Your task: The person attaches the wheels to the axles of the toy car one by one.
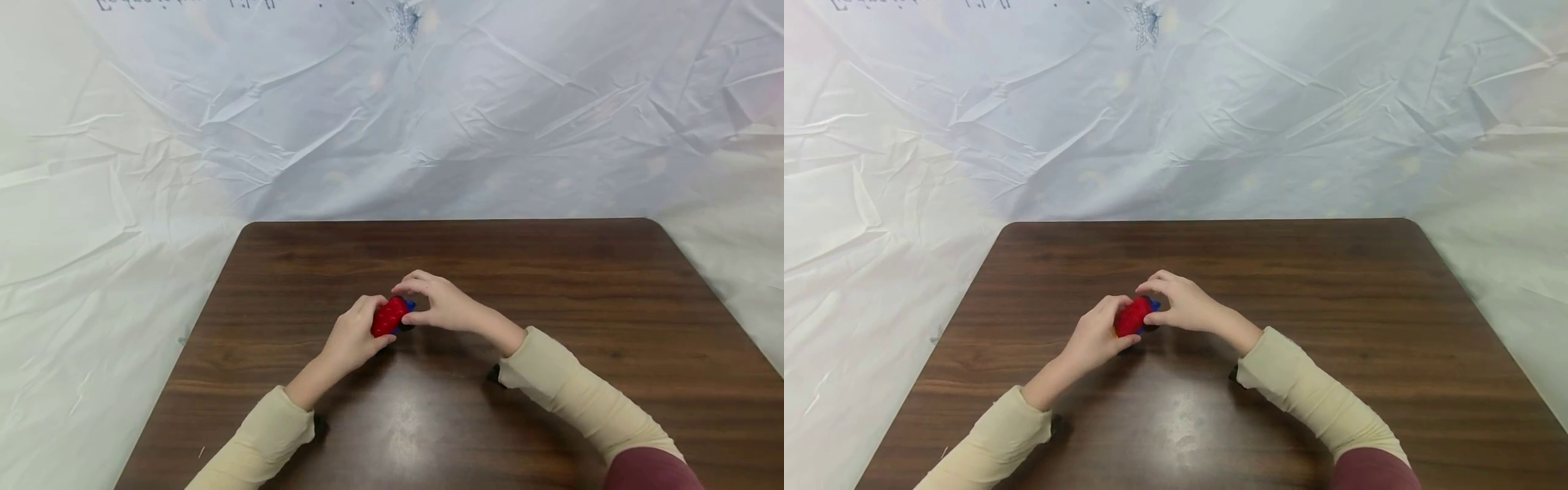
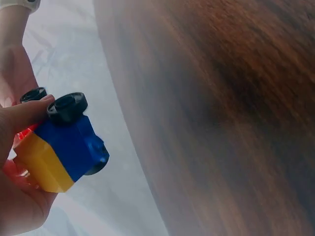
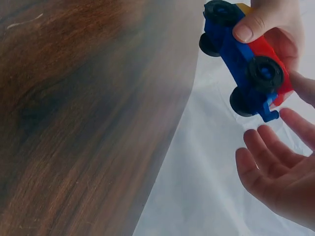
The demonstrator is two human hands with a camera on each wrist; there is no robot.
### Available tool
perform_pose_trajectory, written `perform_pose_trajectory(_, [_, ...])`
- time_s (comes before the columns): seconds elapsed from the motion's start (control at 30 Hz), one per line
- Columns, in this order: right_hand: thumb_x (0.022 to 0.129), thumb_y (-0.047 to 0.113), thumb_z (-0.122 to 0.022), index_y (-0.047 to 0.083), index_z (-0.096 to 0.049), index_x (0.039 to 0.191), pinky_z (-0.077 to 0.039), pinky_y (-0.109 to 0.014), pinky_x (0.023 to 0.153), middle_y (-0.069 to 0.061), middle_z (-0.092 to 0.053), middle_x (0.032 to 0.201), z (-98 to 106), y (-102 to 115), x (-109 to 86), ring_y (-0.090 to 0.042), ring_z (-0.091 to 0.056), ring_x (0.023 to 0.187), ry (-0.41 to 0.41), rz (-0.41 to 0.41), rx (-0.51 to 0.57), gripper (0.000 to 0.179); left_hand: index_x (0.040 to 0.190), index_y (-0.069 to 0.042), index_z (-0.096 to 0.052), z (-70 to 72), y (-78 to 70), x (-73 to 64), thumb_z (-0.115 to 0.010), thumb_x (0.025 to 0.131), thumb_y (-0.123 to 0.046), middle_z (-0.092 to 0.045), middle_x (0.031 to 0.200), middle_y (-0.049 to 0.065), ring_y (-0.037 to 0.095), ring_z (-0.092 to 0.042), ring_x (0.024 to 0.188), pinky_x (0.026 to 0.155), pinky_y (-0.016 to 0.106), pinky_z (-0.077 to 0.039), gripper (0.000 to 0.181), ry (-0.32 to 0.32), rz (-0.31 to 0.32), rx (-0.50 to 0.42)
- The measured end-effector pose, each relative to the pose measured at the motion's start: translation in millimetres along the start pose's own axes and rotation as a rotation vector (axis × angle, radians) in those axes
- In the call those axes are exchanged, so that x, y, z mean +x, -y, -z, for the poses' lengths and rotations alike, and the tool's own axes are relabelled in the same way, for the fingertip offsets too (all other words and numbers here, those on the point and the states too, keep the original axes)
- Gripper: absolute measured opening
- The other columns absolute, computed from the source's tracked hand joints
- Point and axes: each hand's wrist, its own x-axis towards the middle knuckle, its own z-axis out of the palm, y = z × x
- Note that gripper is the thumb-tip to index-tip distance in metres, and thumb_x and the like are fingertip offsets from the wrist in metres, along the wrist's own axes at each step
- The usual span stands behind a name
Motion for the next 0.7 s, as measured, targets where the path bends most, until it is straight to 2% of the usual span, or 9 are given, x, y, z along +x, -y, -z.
perform_pose_trajectory(0.1, [0.077,0.02,-0.068,0.006,-0.056,0.113,-0.049,-0.028,0.08,-0.004,-0.053,0.105,0,-3,-1.1,-0.016,-0.057,0.092,0.041,0.006,0.001,0.041,0.109,-0.007,-0.05,0.4,-1.7,0.3,-0.08,0.063,-0.021,-0.057,0.099,0.007,0.018,-0.061,0.083,0.072,0.03,-0.053,0.057,-0.017,-0.065,0.055])
perform_pose_trajectory(0.2, [0.077,0.02,-0.068,0.008,-0.057,0.111,-0.05,-0.025,0.079,-0.003,-0.053,0.102,-2,-5,-2.3,-0.014,-0.057,0.09,0.06,-0.007,-0.006,0.038,0.109,-0.008,-0.052,0.0,-2.9,0.8,-0.079,0.063,-0.022,-0.058,0.099,0.005,0.016,-0.06,0.082,0.072,0.03,-0.053,0.056,-0.023,-0.101,0.089])
perform_pose_trajectory(0.4, [0.077,0.017,-0.067,0.005,-0.058,0.108,-0.052,-0.026,0.075,-0.005,-0.051,0.098,-4,-8,-4.7,-0.014,-0.058,0.085,0.031,-0.032,0.02,0.035,0.111,-0.009,-0.053,-3.1,0.1,3.9,-0.079,0.063,-0.02,-0.059,0.1,0.004,0.016,-0.059,0.084,0.072,0.03,-0.052,0.056,-0.058,-0.153,0.102])
perform_pose_trajectory(0.53, [0.076,0.014,-0.069,0.003,-0.058,0.107,-0.053,-0.03,0.074,-0.007,-0.052,0.097,-3,-14,-7.4,-0.016,-0.058,0.084,-0.052,-0.037,0.055,0.035,0.114,-0.009,-0.053,-3.3,4.4,9.6,-0.078,0.065,-0.02,-0.057,0.106,0.006,0.019,-0.057,0.09,0.076,0.031,-0.051,0.057,-0.094,-0.142,0.067])
perform_pose_trajectory(0.7, [0.074,0.01,-0.069,0.002,-0.057,0.107,-0.053,-0.034,0.072,-0.009,-0.054,0.098,-1,-30,-12.3,-0.02,-0.058,0.088,-0.193,-0.075,0.102,0.036,0.116,-0.01,-0.052,-0.6,12.7,20.0,-0.074,0.07,-0.023,-0.056,0.112,0.007,0.02,-0.054,0.098,0.082,0.034,-0.048,0.053,-0.102,-0.061,-0.012])
